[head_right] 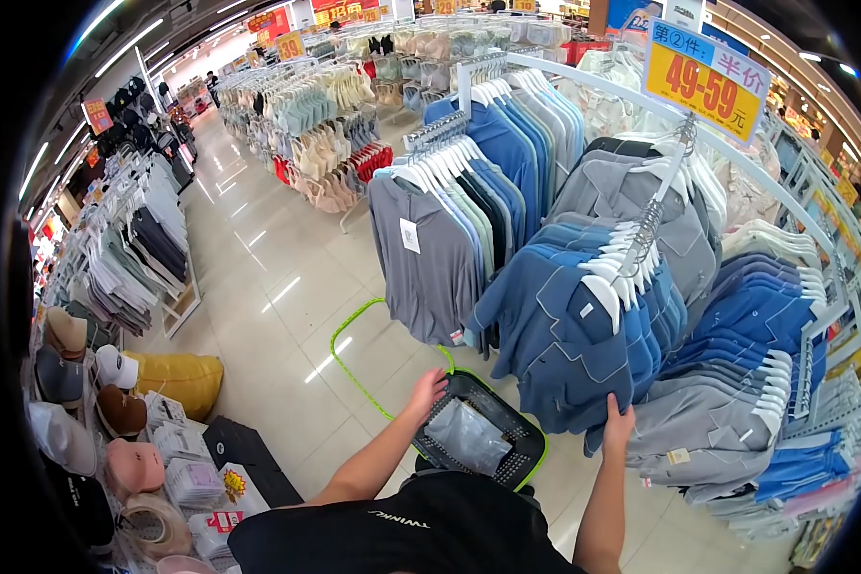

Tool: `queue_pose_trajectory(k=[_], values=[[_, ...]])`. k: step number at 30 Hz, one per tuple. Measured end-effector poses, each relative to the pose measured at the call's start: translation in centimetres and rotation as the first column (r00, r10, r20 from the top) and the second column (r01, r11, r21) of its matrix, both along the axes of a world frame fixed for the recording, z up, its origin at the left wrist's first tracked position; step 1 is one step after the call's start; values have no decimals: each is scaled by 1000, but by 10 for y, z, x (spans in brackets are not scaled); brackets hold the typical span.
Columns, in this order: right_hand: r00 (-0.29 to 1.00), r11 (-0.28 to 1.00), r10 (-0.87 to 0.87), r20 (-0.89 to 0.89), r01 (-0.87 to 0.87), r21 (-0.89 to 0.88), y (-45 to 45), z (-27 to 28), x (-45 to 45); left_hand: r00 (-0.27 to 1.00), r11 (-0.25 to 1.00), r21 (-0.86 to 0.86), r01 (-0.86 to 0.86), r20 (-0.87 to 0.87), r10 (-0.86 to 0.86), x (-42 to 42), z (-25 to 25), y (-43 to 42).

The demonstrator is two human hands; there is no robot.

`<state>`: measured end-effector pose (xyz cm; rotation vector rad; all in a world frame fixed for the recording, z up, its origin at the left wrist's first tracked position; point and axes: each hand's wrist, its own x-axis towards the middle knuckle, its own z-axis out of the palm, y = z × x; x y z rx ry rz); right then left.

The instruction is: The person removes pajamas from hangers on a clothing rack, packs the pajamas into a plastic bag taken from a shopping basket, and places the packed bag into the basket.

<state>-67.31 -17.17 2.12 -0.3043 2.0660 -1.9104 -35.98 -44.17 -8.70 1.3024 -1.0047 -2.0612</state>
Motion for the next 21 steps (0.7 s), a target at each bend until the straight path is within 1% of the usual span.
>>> queue_pose_trajectory(k=[2, 5, 7, 8, 9, 10, 11, 12, 13, 14, 15, 16, 17, 18, 20, 21], values=[[1000, 1000, 5, 13, -5, 10, 2, -3, 2, 997, 998, -48, 35, -64, -38, -12, 2, -2], [999, 1000, 13, 40, -12, -17, 4, -11, 2, 995, 995, -83, 50, -87, -57, -29, 25, 3], [996, 996, 76, 51, -78, 38, 8, -12, 0, 992, 991, -108, 75, -97, -86, -36, 36, 5], [996, 997, 70, 52, -72, 38, 9, -14, 1, 988, 986, -135, 97, -108, -112, -40, 41, 7], [997, 996, 73, 21, -74, 52, 8, -10, 5, 987, 985, -134, 105, -108, -120, -43, 47, 9], [997, 995, 75, -10, -74, 66, 8, -7, 9, 984, 977, -170, 128, -101, -147, -46, 52, 12], [998, 996, 66, -11, -65, 67, 10, -10, 9, 980, 967, -204, 152, -93, -174, -49, 57, 14], [995, 993, 94, -21, -92, 77, 11, -11, 11, 979, 966, -202, 162, -93, -183, -53, 59, 14], [992, 989, 120, -30, -117, 89, 13, -12, 12, 970, 937, -278, 210, -63, -236, -57, 61, 15], [994, 990, 106, -29, -103, 92, 18, -13, 14, 957, 901, -349, 259, -30, -287, -63, 63, 17], [993, 983, 117, -14, -114, 147, 17, -1, 20, 952, 898, -344, 275, -30, -303, -71, 66, 20], [992, 972, 126, 2, -124, 202, 15, 7, 26, 943, 876, -418, 242, -112, -314, -82, 70, 26], [991, 970, 128, 26, -131, 204, 16, 10, 30, 924, 852, -484, 202, -194, -329, -93, 74, 32], [994, 971, 106, 29, -110, 211, 16, 14, 34, 917, 850, -477, 223, -194, -349, -104, 82, 37], [985, 965, 166, 48, -173, 199, 17, 22, 44, 883, 674, -654, 344, -19, -469, -124, 108, 47], [984, 967, 174, 47, -180, 180, 19, 16, 46, 863, 594, -692, 409, 82, -499, -131, 129, 55]])
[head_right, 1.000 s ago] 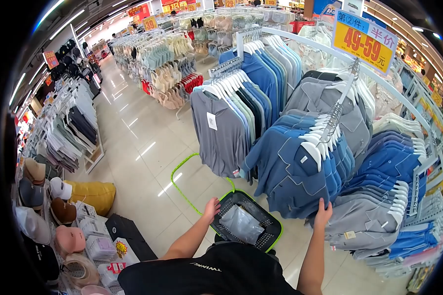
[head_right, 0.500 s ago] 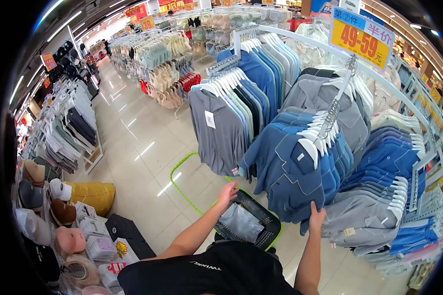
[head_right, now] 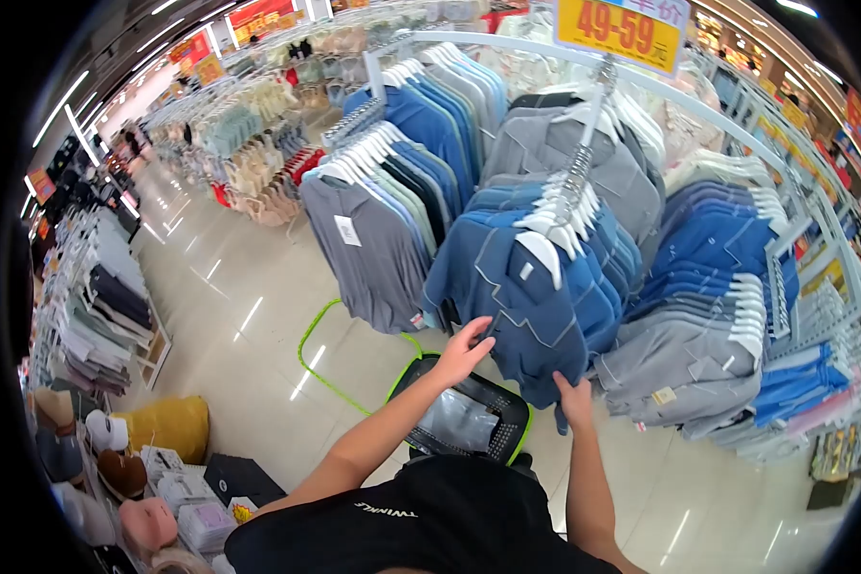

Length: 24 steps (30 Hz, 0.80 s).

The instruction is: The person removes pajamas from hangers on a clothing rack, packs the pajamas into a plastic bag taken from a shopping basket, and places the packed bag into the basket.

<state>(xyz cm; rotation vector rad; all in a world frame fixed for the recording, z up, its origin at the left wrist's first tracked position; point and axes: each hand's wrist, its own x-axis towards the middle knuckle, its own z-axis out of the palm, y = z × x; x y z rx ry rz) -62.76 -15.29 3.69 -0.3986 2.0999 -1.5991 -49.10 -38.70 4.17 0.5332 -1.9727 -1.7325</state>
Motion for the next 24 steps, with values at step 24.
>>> queue_pose_trajectory(k=[24], values=[[928, 951, -291, -231, 308, 38, 143, -70, -64, 989, 872, -469, 142, 112, -101, -122, -1, 79]])
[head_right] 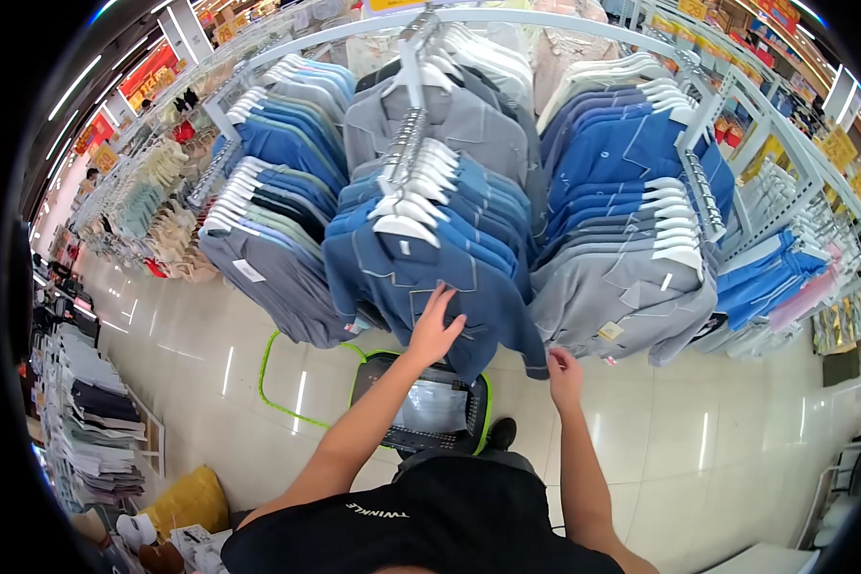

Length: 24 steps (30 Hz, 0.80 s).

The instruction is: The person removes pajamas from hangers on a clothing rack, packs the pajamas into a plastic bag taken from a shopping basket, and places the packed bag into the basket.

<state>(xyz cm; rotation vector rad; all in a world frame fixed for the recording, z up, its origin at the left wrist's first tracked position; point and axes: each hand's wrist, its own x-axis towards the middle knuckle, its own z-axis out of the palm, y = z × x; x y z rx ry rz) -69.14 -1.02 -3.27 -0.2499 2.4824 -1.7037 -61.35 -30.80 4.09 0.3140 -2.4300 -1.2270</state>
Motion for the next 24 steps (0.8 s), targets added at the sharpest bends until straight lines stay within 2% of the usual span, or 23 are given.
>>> queue_pose_trajectory(k=[1, 3, 5, 9, 11, 13, 15, 16, 17, 18, 19, 21, 23, 24], values=[[998, 999, -52, -34, 52, 10, 14, 9, -5, 1000, 1000, 19, -17, -19, 18, 1, -10, 5], [992, 989, -118, -32, 121, 84, 46, 26, -23, 992, 997, 43, -70, 104, 65, 15, -34, 18], [948, 971, -221, -227, 235, 37, 84, 39, -44, 982, 996, -11, -88, 168, 88, 41, -79, 29], [742, 909, -343, -576, 417, -3, 142, 93, -85, 813, 985, -20, -171, 562, 153, 135, -174, 48], [667, 902, -335, -665, 430, -23, 164, 118, -106, 727, 980, -48, -191, 664, 174, 197, -202, 61], [716, 914, -311, -625, 406, 11, 181, 142, -121, 579, 984, -53, -170, 803, 143, 252, -212, 75], [607, 894, -211, -766, 437, 101, 187, 162, -140, 496, 968, -72, -240, 848, 186, 307, -221, 95], [578, 887, -165, -799, 441, 136, 187, 170, -148, 493, 968, -75, -238, 850, 187, 326, -221, 104], [548, 879, -116, -828, 445, 171, 187, 175, -155, 430, 955, -82, -287, 879, 205, 344, -219, 113], [551, 879, -118, -826, 444, 171, 189, 173, -161, 365, 938, -92, -335, 905, 219, 359, -217, 120], [592, 875, -81, -802, 428, 227, 192, 167, -169, 364, 938, -93, -335, 905, 220, 371, -216, 127], [626, 868, -41, -779, 408, 282, 200, 152, -182, 353, 879, -99, -466, 890, 287, 388, -218, 144], [816, 908, -31, -577, 264, 325, 208, 135, -189, 368, 849, -83, -522, 876, 312, 403, -227, 162], [839, 910, -40, -542, 255, 327, 212, 125, -189, 386, 816, -69, -574, 856, 344, 408, -231, 173]])
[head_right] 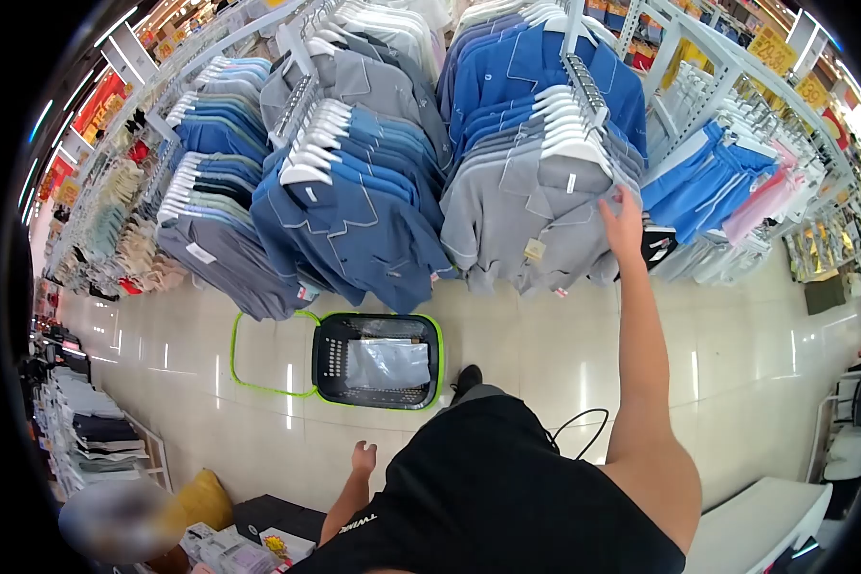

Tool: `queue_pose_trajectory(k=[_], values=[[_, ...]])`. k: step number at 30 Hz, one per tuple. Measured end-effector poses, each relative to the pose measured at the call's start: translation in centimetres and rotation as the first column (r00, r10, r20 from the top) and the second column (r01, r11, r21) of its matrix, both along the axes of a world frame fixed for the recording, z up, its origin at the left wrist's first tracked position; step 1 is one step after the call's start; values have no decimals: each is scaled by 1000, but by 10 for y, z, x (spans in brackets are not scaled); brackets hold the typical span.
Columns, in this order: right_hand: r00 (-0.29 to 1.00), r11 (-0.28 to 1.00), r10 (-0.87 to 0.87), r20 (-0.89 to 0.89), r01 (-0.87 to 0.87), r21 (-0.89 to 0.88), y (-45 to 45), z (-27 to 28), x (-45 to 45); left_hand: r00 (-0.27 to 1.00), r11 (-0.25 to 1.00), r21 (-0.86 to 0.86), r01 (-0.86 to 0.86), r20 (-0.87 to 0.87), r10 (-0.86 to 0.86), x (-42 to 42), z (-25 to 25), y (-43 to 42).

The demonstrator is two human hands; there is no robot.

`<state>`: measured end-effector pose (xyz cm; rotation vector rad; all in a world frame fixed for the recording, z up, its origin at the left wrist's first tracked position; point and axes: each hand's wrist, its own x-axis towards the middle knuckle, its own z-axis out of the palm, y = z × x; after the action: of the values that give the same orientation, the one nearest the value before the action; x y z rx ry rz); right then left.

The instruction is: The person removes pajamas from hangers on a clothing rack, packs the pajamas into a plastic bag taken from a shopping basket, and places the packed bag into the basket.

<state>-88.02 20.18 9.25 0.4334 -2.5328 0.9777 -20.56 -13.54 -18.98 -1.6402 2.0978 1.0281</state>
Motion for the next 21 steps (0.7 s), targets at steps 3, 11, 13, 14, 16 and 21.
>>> queue_pose_trajectory(k=[3, 11, 13, 14, 16, 21], values=[[986, 999, -54, 157, 52, 15, 17, -32, 1, 993, 996, 17, -83, -84, 84, 11, -11, 40], [940, 925, 86, 331, -199, 323, 59, -64, 55, 973, 979, 116, -166, -144, 182, 46, -36, 150], [898, 894, 54, 437, -239, 380, 74, -102, 60, 983, 982, 135, -135, -108, 150, 58, -49, 179], [883, 836, 83, 462, -314, 450, 80, -120, 68, 982, 976, 164, -141, -103, 159, 63, -52, 191], [813, 705, 153, 561, -488, 514, 96, -151, 87, 979, 966, 199, -164, -84, 184, 72, -63, 213], [571, 645, 172, 802, -681, 346, 134, -213, 147, 982, 957, 234, -171, -36, 184, 81, -83, 238]])
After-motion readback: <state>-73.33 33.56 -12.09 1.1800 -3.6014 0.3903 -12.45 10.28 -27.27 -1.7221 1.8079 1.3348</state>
